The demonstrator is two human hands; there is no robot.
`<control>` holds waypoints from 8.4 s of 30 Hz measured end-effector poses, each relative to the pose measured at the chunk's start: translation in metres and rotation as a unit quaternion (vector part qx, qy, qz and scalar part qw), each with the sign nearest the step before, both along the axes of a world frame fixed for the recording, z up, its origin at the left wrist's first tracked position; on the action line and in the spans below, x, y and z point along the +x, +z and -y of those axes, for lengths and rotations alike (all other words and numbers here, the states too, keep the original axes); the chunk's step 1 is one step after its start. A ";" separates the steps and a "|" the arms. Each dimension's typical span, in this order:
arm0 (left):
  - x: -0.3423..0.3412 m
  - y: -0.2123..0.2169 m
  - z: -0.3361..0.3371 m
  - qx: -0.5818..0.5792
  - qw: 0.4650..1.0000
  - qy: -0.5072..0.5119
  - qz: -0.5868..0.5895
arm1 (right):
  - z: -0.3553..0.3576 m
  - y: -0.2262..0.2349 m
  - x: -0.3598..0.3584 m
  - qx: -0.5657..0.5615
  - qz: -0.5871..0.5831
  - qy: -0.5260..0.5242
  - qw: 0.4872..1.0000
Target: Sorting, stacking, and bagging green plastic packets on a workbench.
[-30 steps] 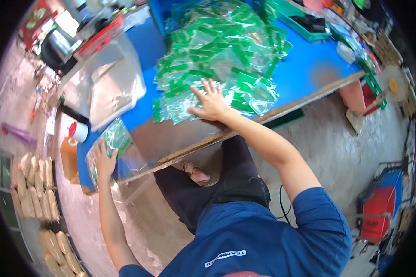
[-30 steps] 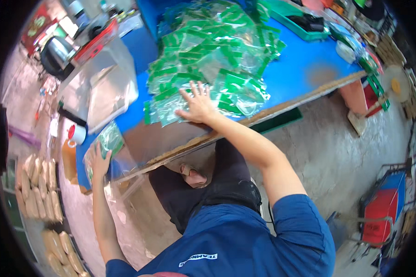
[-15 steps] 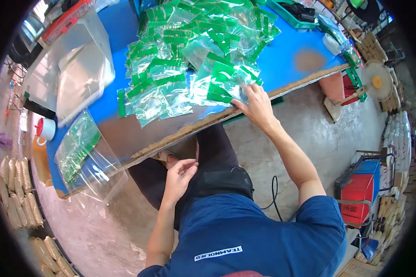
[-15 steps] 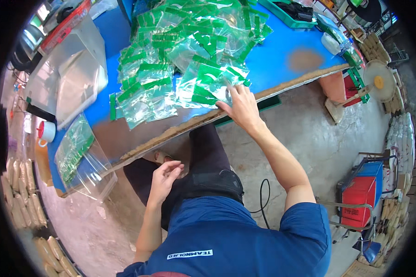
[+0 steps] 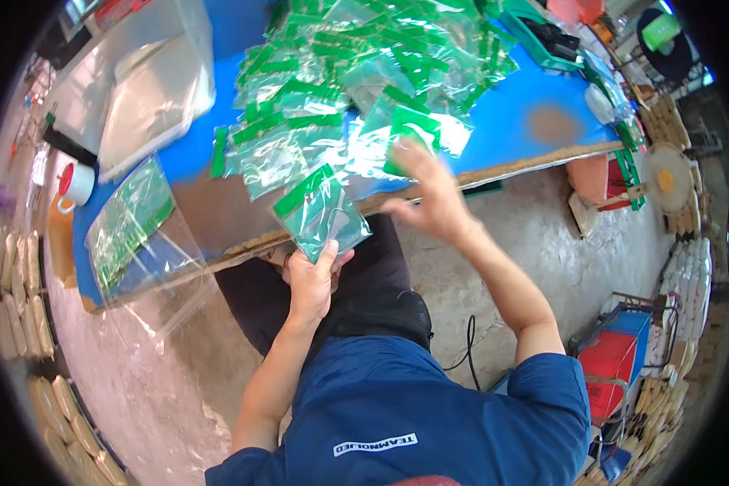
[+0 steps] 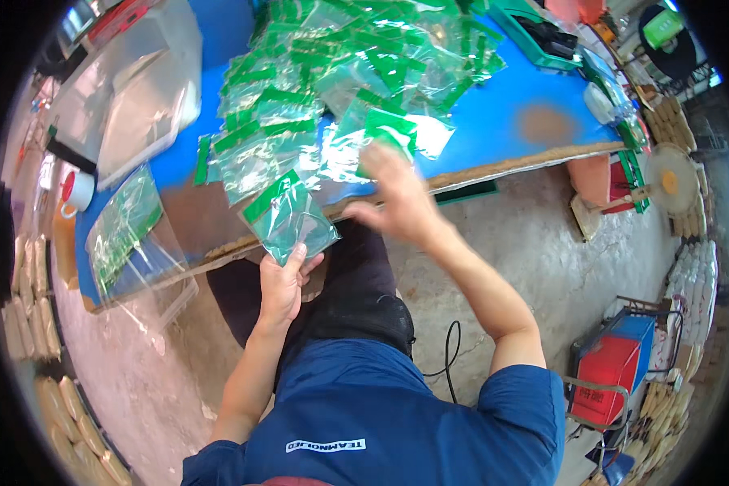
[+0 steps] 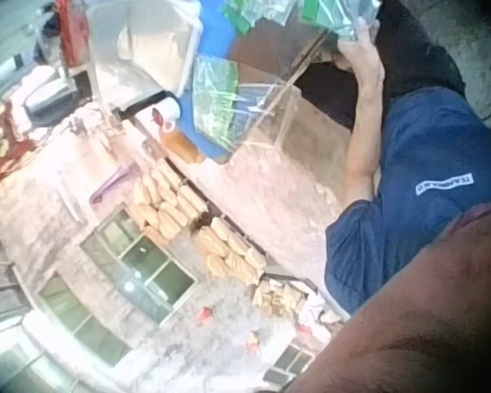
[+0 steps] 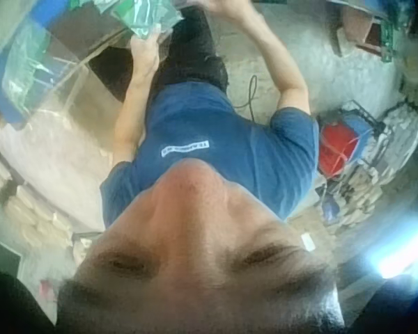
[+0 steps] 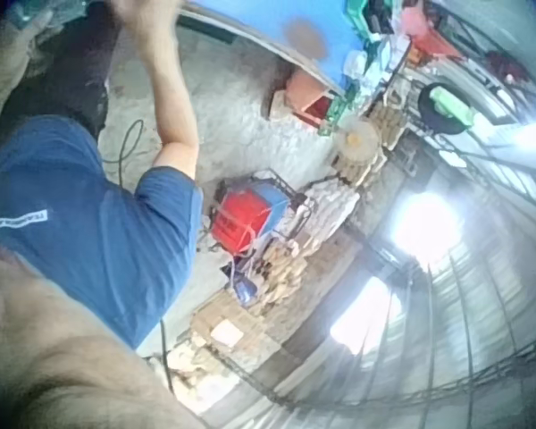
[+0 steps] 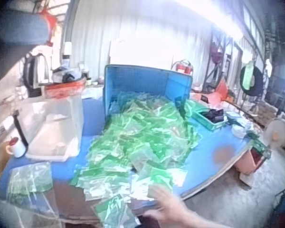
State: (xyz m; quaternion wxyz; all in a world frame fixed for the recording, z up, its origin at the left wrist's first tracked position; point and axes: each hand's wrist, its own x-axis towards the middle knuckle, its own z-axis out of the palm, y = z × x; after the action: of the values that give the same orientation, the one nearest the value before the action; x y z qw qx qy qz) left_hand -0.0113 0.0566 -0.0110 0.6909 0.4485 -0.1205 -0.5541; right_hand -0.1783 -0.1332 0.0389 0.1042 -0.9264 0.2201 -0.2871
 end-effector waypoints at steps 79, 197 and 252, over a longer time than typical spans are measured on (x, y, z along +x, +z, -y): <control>0.069 -0.022 -0.095 -0.064 0.983 0.140 -0.104 | -0.024 -0.020 0.133 -0.024 -0.136 0.192 0.972; 0.069 -0.041 -0.109 -0.077 0.971 0.118 -0.192 | -0.002 -0.023 0.172 0.045 -0.048 -0.066 0.996; 0.082 -0.052 -0.126 -0.108 0.962 0.150 -0.202 | -0.018 -0.026 0.160 -0.034 -0.076 0.163 0.983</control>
State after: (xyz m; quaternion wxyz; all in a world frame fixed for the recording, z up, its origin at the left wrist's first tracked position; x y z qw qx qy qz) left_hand 0.0708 0.1822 -0.0633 0.8207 0.2627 0.0308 -0.5065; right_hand -0.0180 -0.1154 0.0124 0.1009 -0.9720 0.0635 -0.2023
